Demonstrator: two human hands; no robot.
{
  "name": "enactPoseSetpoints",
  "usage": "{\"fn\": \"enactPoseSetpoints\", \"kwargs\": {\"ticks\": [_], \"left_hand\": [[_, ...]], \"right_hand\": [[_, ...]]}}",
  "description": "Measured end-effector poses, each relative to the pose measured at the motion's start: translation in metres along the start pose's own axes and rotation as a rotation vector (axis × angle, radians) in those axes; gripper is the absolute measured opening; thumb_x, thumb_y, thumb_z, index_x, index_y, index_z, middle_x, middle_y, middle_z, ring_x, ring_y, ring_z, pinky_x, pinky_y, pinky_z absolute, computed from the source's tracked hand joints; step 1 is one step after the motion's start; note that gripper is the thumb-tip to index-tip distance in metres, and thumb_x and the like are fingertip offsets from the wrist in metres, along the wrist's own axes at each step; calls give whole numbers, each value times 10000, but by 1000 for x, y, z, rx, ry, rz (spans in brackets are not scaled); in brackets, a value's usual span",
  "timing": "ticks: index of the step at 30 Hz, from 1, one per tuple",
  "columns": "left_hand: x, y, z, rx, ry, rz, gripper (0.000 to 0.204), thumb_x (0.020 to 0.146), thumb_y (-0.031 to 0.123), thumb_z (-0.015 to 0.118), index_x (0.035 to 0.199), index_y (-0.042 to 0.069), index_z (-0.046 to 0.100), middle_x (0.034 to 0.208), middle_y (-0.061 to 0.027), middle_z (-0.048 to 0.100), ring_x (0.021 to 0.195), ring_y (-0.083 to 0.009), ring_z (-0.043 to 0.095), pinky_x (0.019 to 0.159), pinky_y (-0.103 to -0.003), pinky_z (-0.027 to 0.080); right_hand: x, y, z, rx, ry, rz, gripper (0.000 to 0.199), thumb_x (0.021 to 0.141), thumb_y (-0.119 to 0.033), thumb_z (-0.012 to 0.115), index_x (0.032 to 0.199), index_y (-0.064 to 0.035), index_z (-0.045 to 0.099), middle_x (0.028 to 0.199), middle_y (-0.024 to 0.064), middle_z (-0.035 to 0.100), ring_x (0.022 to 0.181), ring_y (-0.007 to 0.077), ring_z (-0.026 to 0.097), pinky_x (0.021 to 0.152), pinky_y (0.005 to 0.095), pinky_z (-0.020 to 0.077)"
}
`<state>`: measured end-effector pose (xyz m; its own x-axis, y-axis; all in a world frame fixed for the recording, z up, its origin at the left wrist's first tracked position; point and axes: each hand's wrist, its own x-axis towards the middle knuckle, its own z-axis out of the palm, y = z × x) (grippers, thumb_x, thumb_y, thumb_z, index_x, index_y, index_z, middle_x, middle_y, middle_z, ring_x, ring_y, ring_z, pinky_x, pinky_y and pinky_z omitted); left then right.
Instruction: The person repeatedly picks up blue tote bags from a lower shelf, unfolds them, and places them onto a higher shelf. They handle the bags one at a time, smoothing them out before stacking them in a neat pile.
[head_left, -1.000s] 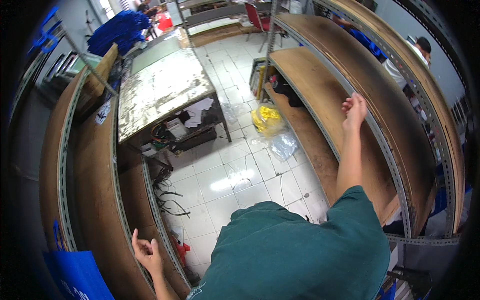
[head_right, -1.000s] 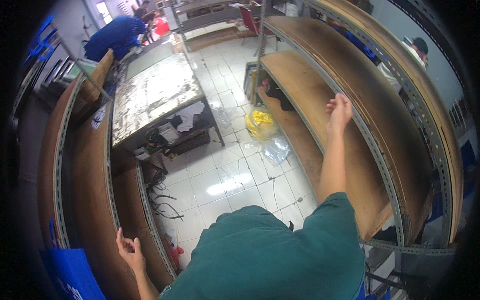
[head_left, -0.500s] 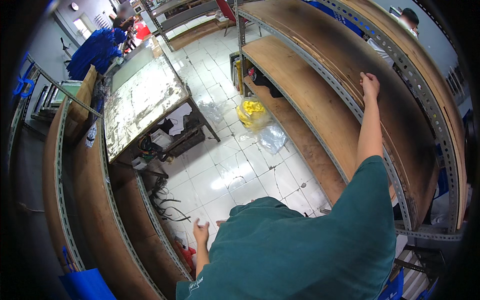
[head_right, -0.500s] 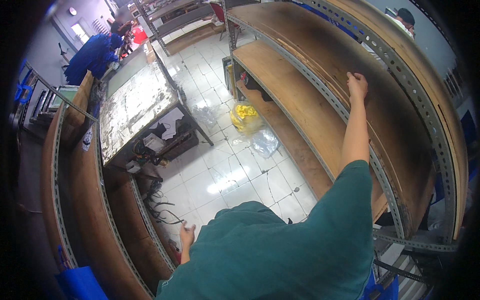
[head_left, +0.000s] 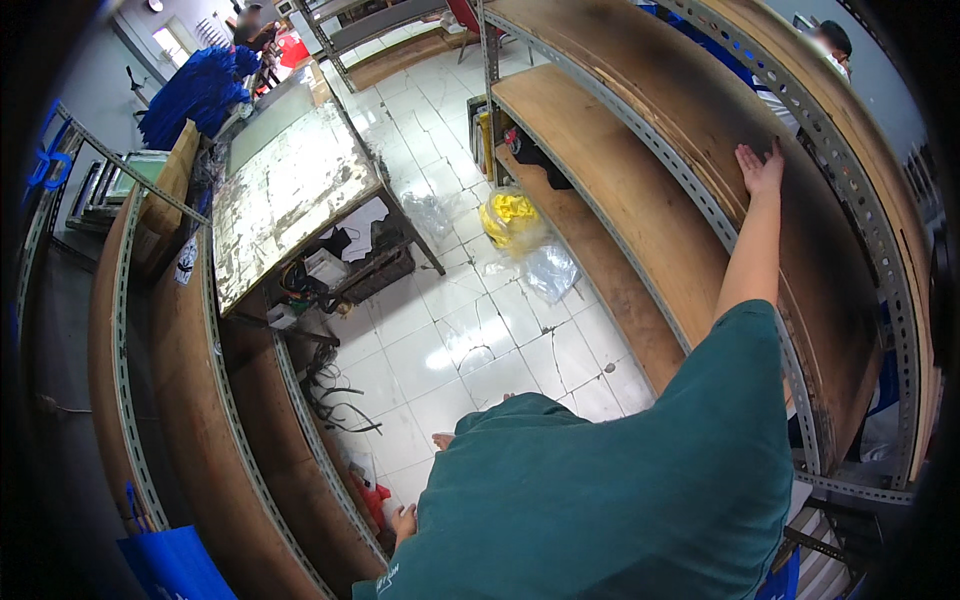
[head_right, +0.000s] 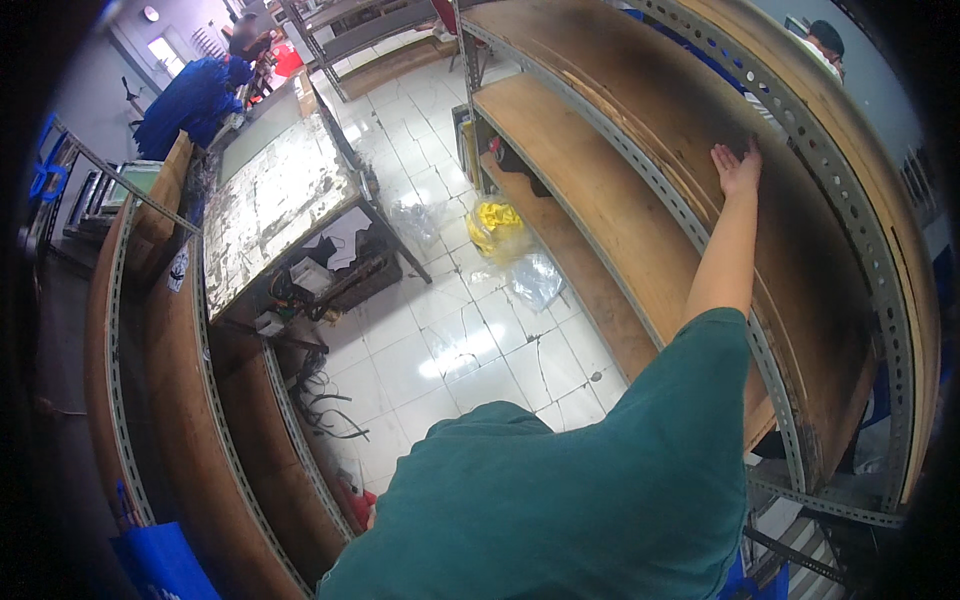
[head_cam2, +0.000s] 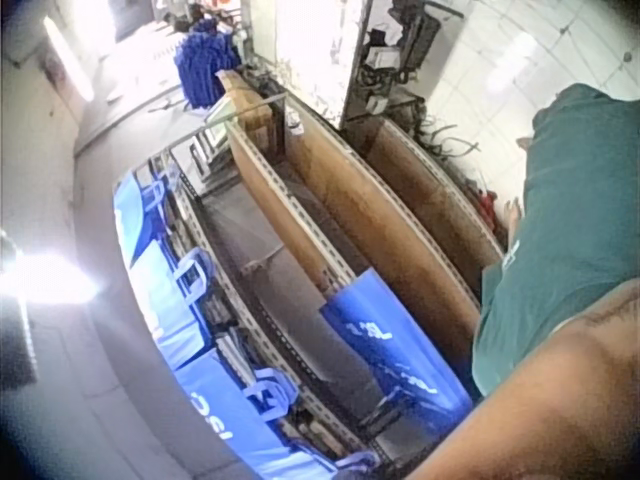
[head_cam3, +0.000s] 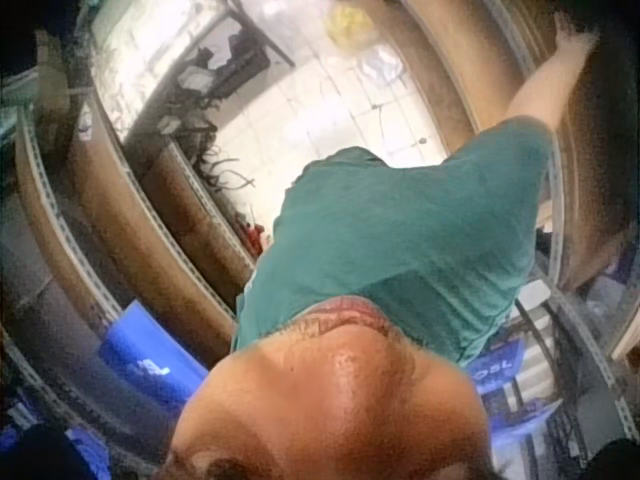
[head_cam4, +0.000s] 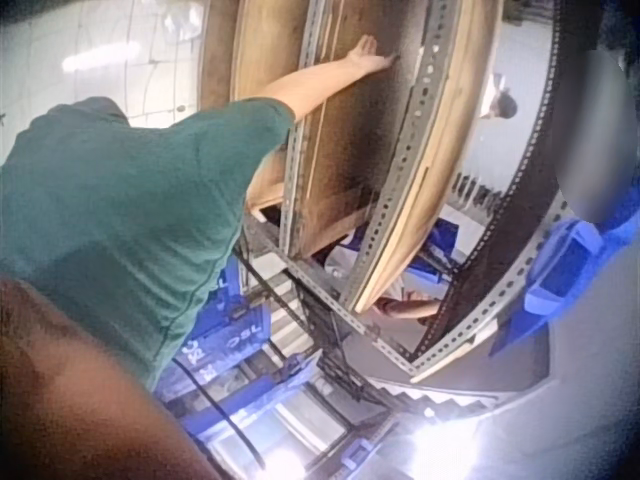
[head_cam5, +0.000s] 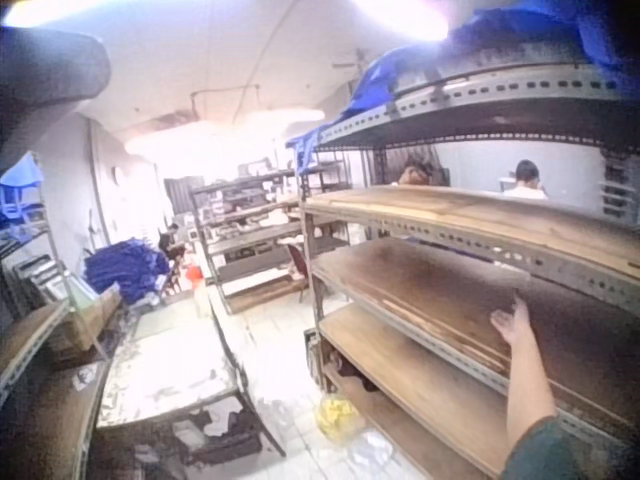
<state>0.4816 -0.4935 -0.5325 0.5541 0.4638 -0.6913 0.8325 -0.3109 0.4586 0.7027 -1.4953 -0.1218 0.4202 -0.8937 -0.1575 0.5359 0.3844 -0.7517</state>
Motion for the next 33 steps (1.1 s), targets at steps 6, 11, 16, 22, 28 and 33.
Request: {"fn": "enactPoseSetpoints", "kwargs": {"ticks": [6, 11, 16, 22, 28, 33], "left_hand": [[-19, 91, 32, 183, -84, 285, 582, 742, 216, 696, 1230, 10, 453, 853, -140, 604, 657, -157, 582, 585, -282, 469], [-67, 169, 32, 121, -141, 330, 605, 744, 223, 697, 1248, 18, 434, 805, -101, 574, 632, -151, 561, 581, -288, 461], [-73, 153, 23, 245, -81, 312, 614, 725, 250, 708, 1244, 42, 456, 799, -106, 592, 648, -181, 570, 615, -308, 470], [-44, 100, 4, 699, 22, 239, 655, 701, 307, 718, 1250, 53, 466, 861, -157, 662, 784, -214, 638, 710, -323, 492], [-60, 144, -2, 472, -71, 281, 624, 721, 281, 709, 1244, 43, 464, 805, -134, 645, 701, -189, 618, 675, -318, 487], [-55, 150, 15, 160, -66, 329, 593, 732, 235, 702, 1234, 26, 464, 758, -104, 606, 631, -166, 580, 601, -297, 477]], "right_hand": [[-12, -8, -1, 271, 10, 49, 938, 814, -439, 590, 1402, -221, -108, 1419, 275, 140, 1235, 472, 314, 1015, 547, 294], [12, -29, -37, 383, 40, 77, 999, 776, -577, 551, 1395, -33, -14, 1423, 269, 137, 1287, 414, 257, 1046, 520, 254], [-20, -45, -20, 363, 176, 86, 1054, 745, -628, 542, 1352, 94, 73, 1427, 227, 181, 1307, 375, 237, 1056, 507, 239], [26, -37, -31, 108, 147, 106, 910, 738, -589, 575, 1409, -142, 153, 1429, 171, 222, 1297, 371, 263, 1032, 515, 277], [9, 30, 69, -1847, 44, -394, 937, 673, -701, 538, 1403, -195, 239, 1468, 89, 181, 1340, 347, 158, 1024, 561, 234], [-70, 75, 115, -2108, -154, -421, 980, 615, -701, 585, 1378, -155, 304, 1429, 152, 226, 1311, 335, 214, 1044, 547, 163]]}}
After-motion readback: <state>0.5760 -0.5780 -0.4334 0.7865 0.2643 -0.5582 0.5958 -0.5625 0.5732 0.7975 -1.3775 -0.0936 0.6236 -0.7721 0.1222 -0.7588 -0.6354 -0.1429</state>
